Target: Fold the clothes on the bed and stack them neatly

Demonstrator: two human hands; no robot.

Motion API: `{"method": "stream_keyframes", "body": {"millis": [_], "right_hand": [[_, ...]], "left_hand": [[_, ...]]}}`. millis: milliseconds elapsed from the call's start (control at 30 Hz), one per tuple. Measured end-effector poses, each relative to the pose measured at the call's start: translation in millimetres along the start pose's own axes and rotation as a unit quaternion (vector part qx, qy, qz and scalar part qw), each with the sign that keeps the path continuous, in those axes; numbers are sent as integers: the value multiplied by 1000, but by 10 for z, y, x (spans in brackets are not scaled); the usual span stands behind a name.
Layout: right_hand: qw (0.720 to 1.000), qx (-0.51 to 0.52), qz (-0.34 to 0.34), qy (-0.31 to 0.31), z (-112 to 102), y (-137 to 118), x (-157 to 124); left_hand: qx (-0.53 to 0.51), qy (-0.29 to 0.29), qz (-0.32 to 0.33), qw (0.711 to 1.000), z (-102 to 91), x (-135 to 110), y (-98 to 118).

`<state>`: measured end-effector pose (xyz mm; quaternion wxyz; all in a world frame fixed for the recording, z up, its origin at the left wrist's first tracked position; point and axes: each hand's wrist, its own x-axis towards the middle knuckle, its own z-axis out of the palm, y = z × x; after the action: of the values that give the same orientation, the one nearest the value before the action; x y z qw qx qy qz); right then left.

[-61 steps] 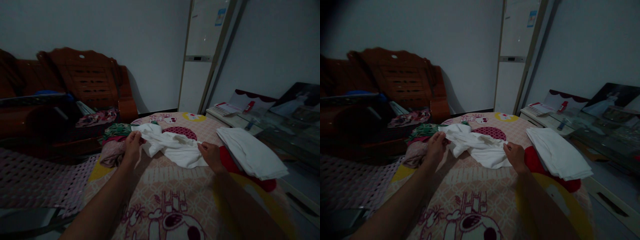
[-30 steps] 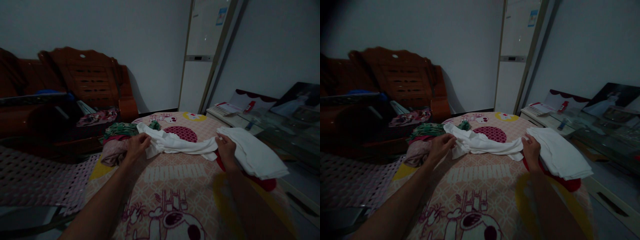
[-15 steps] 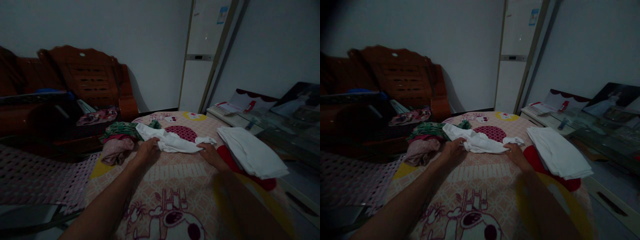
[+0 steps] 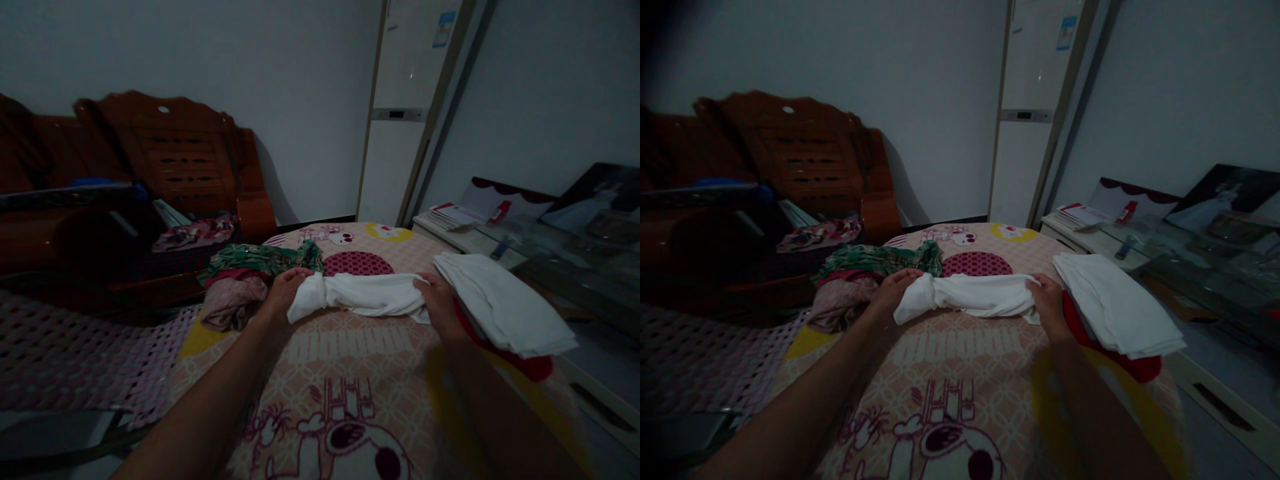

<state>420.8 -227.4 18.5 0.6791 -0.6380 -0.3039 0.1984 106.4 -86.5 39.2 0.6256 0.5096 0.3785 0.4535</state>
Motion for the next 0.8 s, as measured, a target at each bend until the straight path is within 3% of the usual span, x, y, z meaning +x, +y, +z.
{"method": "stream_keyframes", "body": {"millis": [200, 333, 433, 533, 633, 733, 800], "right_hand": [[997, -80, -12, -2, -36, 71, 40], [996, -79, 3, 38, -58, 131, 81], [995, -57, 19, 74, -72, 180, 114], [994, -23, 25, 104, -81, 206, 134], [993, -1, 32, 117, -88, 210, 137], [994, -2, 40, 104, -97, 212, 134], [995, -3, 40, 95, -101, 213, 134]], "left_hand": [[-14, 26, 29, 999, -40, 27, -36], [0, -107, 80, 991, -75, -41, 78], [149, -177, 148, 961, -128, -48, 80], [336, -153, 184, 911, -192, -7, 0], [424, -155, 197, 870, -220, 19, -50], [445, -149, 218, 855, -190, 5, -31], [437, -118, 218, 865, -147, -13, -10]]}}
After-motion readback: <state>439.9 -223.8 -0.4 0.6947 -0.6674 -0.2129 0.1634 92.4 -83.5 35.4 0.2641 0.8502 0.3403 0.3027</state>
